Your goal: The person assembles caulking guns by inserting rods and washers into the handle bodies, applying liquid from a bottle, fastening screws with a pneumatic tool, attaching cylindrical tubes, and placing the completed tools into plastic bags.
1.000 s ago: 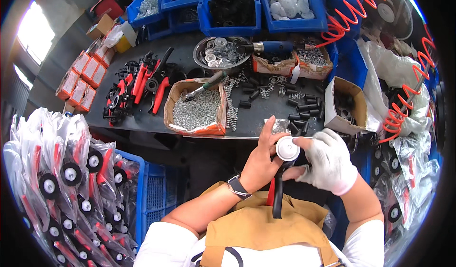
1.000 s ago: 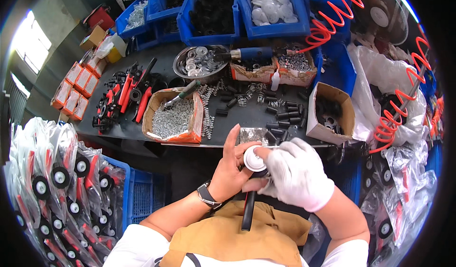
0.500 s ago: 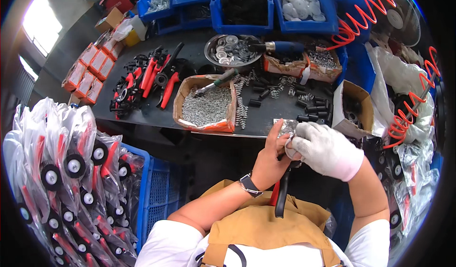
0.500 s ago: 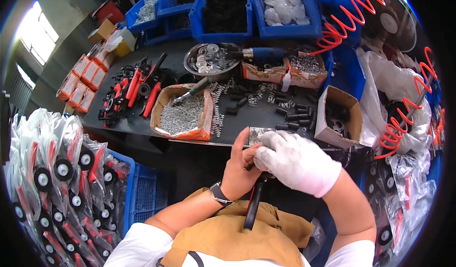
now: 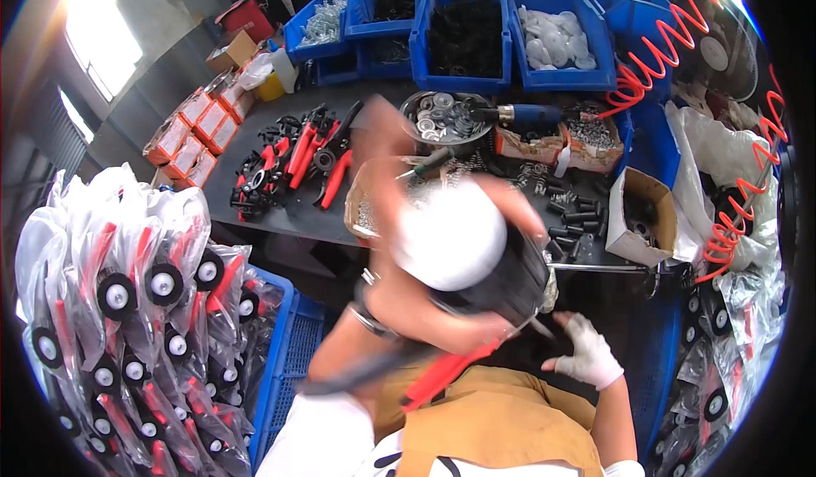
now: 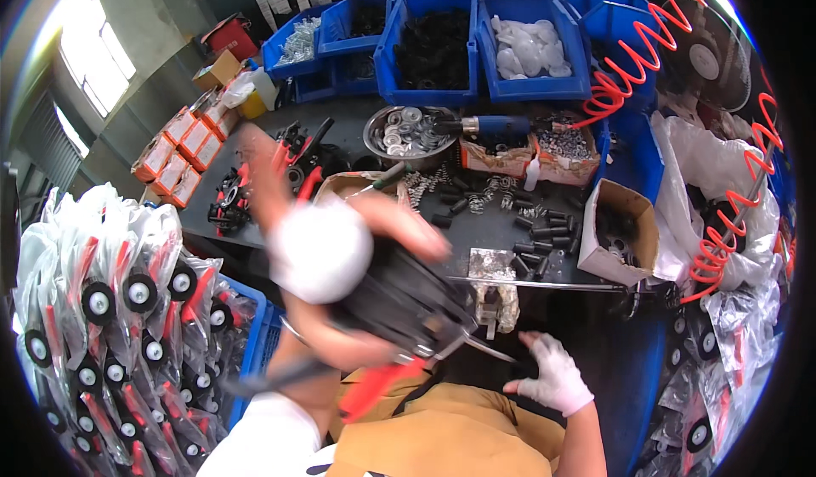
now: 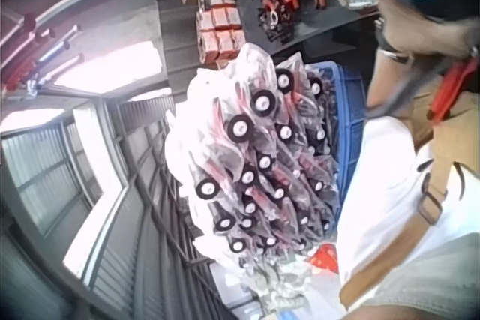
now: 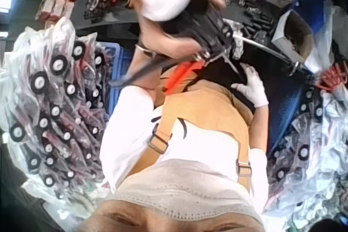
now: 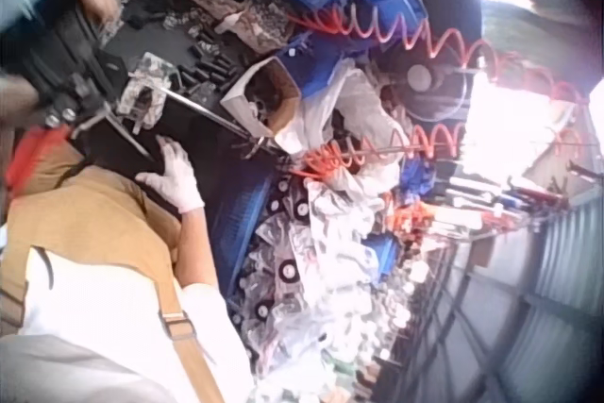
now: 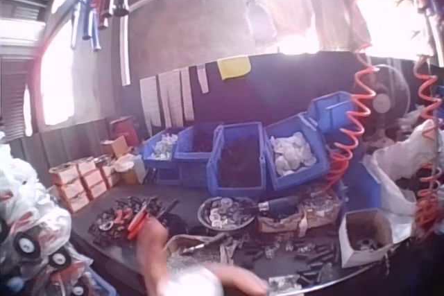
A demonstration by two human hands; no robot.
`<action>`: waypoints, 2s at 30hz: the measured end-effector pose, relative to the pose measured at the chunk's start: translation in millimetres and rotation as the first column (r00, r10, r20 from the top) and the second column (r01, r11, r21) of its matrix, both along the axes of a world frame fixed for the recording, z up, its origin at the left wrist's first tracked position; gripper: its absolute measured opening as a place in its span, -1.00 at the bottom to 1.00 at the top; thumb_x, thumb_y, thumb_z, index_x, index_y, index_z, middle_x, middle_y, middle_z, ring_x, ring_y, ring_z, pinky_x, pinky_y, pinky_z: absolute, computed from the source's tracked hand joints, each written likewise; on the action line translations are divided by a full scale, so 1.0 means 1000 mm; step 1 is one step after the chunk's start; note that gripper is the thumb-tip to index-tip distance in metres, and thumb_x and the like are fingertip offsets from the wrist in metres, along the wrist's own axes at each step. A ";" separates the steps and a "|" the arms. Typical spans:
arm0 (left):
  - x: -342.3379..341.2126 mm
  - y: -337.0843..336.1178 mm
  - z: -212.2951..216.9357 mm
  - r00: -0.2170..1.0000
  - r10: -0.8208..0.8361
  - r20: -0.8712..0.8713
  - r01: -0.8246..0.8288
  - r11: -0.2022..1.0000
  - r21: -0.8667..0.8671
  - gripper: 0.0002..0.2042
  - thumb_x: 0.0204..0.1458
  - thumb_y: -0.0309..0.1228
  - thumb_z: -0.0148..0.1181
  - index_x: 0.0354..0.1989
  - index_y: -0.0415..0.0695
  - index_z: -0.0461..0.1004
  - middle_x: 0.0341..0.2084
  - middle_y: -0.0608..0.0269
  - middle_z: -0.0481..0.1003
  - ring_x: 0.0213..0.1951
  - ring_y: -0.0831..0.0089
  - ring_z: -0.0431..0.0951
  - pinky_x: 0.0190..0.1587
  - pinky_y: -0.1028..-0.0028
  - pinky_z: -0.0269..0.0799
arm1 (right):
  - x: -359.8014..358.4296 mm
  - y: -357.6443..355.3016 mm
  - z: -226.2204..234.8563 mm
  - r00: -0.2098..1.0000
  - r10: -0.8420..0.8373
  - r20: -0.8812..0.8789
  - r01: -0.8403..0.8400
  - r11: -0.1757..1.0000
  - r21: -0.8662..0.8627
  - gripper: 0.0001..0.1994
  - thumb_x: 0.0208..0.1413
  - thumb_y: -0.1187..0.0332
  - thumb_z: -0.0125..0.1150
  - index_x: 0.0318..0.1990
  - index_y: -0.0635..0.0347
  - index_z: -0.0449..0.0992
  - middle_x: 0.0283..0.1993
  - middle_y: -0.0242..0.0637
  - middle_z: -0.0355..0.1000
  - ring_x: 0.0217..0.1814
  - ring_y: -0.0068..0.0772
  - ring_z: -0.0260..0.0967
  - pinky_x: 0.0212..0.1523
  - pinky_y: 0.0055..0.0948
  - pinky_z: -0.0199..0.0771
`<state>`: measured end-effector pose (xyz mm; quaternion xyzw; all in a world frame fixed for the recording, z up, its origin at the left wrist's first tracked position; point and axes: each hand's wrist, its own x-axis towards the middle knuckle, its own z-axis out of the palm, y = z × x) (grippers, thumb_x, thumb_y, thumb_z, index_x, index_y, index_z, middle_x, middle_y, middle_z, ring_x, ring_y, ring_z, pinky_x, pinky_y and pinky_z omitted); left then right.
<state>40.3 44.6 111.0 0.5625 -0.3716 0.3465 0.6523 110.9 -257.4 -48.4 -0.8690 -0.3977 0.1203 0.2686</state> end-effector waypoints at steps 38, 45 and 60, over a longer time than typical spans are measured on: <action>0.002 -0.063 -0.105 0.613 0.784 -0.093 -0.746 0.614 0.257 -0.43 -0.12 -0.59 0.36 0.07 -0.34 0.21 -0.08 0.01 0.39 -0.08 0.29 0.48 -0.02 0.35 0.41 | -0.008 0.017 0.110 0.770 0.256 -0.584 0.249 0.722 0.646 -0.74 0.23 0.22 0.16 -0.14 0.24 0.55 -0.37 -0.37 0.52 -0.39 -0.60 0.38 -0.28 -0.55 0.42; 0.011 -0.082 -0.078 0.589 0.175 -0.789 -0.326 0.945 -0.033 -0.78 -0.13 -0.62 0.37 -0.30 -0.26 0.48 -0.42 0.31 0.52 -0.40 0.50 0.52 -0.31 0.48 0.43 | 0.176 -0.026 0.126 0.845 -0.472 0.253 0.208 0.725 0.656 -0.91 0.07 0.43 0.14 -0.29 0.19 0.52 -0.32 -0.17 0.49 -0.31 -0.16 0.47 -0.28 -0.29 0.50; -0.010 -0.086 -0.116 0.382 0.153 -0.912 -0.174 0.980 0.091 -0.94 0.04 -0.56 0.26 -0.34 -0.29 0.52 -0.53 0.20 0.53 -0.53 0.46 0.51 -0.46 0.54 0.41 | 0.366 -0.093 0.090 0.401 -0.706 0.584 0.914 0.353 -0.201 -0.67 0.16 0.35 0.03 0.05 0.15 0.52 0.12 -0.09 0.47 0.15 -0.08 0.44 0.20 -0.15 0.31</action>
